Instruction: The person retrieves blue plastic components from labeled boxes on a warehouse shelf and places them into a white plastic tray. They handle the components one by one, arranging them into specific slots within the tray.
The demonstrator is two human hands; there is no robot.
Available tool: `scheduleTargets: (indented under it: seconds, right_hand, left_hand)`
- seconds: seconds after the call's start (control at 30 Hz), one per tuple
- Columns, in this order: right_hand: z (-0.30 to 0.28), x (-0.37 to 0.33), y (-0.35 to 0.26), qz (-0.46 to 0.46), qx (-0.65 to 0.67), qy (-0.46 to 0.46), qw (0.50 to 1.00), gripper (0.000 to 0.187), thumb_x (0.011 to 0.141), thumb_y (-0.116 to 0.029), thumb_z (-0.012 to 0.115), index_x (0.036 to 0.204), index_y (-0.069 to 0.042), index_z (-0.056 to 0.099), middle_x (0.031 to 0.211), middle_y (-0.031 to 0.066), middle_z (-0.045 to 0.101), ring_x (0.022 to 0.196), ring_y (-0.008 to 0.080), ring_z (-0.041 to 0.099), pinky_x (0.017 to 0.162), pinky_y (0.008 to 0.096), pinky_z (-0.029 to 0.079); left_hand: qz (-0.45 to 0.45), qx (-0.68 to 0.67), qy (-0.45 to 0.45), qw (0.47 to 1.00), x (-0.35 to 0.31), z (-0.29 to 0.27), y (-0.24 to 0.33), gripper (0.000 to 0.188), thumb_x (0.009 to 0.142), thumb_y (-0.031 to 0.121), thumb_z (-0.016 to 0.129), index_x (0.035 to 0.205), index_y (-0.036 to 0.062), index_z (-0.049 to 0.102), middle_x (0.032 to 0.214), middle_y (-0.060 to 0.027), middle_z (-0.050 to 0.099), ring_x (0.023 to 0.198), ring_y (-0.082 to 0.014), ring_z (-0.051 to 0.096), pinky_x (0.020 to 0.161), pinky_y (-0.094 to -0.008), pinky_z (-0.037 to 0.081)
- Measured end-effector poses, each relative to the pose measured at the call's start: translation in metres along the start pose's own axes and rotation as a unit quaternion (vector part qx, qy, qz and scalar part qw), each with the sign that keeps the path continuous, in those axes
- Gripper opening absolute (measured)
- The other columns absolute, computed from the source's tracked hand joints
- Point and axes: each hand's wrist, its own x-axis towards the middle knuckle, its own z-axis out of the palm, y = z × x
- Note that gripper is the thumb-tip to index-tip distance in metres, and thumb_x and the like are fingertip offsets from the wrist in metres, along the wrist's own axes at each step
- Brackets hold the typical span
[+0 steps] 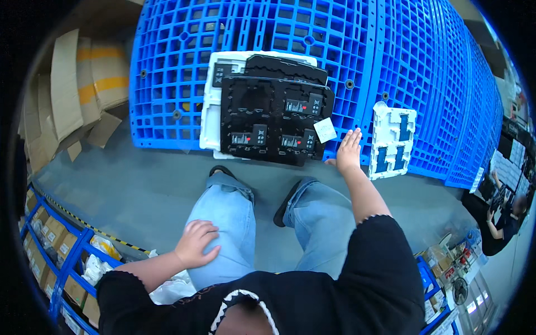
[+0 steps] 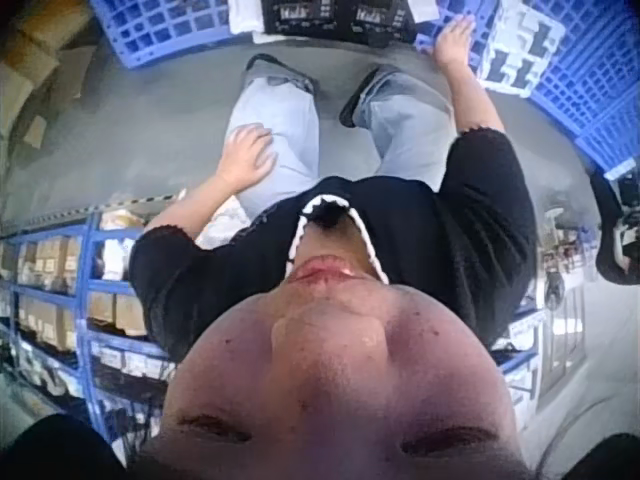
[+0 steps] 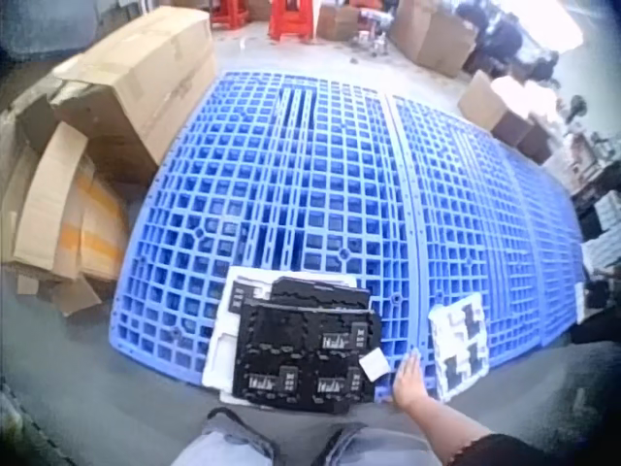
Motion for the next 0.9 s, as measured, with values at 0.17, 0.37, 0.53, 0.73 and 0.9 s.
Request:
scheduleTargets:
  seconds: [0.17,0.37,0.53,0.73,0.9]
  right_hand:
    - [0.06,-0.037,-0.023,0.009,-0.099,-0.336,0.937,0.112,0.064,-0.057,0.075,0.144,0.0,0.021,0.151,0.0239,0.006,0.14,0.037,0.013,0.11,0.0466,0.026]
    - [-0.064,-0.322,-0.112,-0.39,-0.211,-0.226,0.867,0.054,0.087,-0.039,0.053,0.127,-0.004,0.053,0.129,0.017,0.053,0.116,0.0252,0.054,0.099,0.0414,0.039]
    - [-0.209,-0.358,-0.121,-0.383,0.149,-0.551,0.726,0.051,0.092,-0.041,0.052,0.132,-0.009,0.048,0.116,0.0095,0.062,0.105,0.0177,0.057,0.084,0.0347,0.047]
    - [-0.257,-0.284,-0.16,-0.324,0.165,-0.145,0.92,0.031,0.088,-0.032,0.06,0.094,-0.002,0.066,0.077,0.0103,0.066,0.063,0.0182,0.061,0.056,0.0333,0.048]
    - [-0.168,-0.403,-0.285,-0.414,-0.03,-0.211,0.885,0.027,0.087,-0.029,0.062,0.094,-0.003,0.063,0.079,0.0096,0.064,0.068,0.0189,0.06,0.061,0.034,0.048]
  left_hand:
    - [-0.06,-0.008,0.019,0.998,-0.012,0.043,0.039,0.031,0.077,0.031,0.065,0.096,0.0058,0.062,0.11,-0.0116,0.056,0.113,-0.0293,0.047,0.1,-0.0482,0.032]
    - [-0.399,0.137,-0.055,0.905,-0.03,0.127,0.118,0.042,0.088,0.04,0.049,0.114,0.0118,0.063,0.128,-0.0132,0.051,0.124,-0.0302,0.04,0.104,-0.0565,0.023]
    - [-0.357,-0.093,0.029,0.929,-0.105,0.113,0.172,0.033,0.087,0.037,0.047,0.107,0.0183,0.065,0.109,-0.0141,0.063,0.102,-0.0323,0.06,0.087,-0.0516,0.044]
    - [-0.426,-0.181,0.487,0.741,-0.257,0.131,0.239,0.037,0.087,0.038,0.052,0.109,0.0095,0.062,0.101,-0.0181,0.064,0.094,-0.0354,0.061,0.083,-0.0452,0.048]
    - [-0.447,-0.183,0.775,0.407,-0.419,0.222,0.346,0.03,0.086,0.026,0.058,0.107,0.0051,0.061,0.104,-0.0171,0.063,0.094,-0.034,0.06,0.08,-0.0422,0.049]
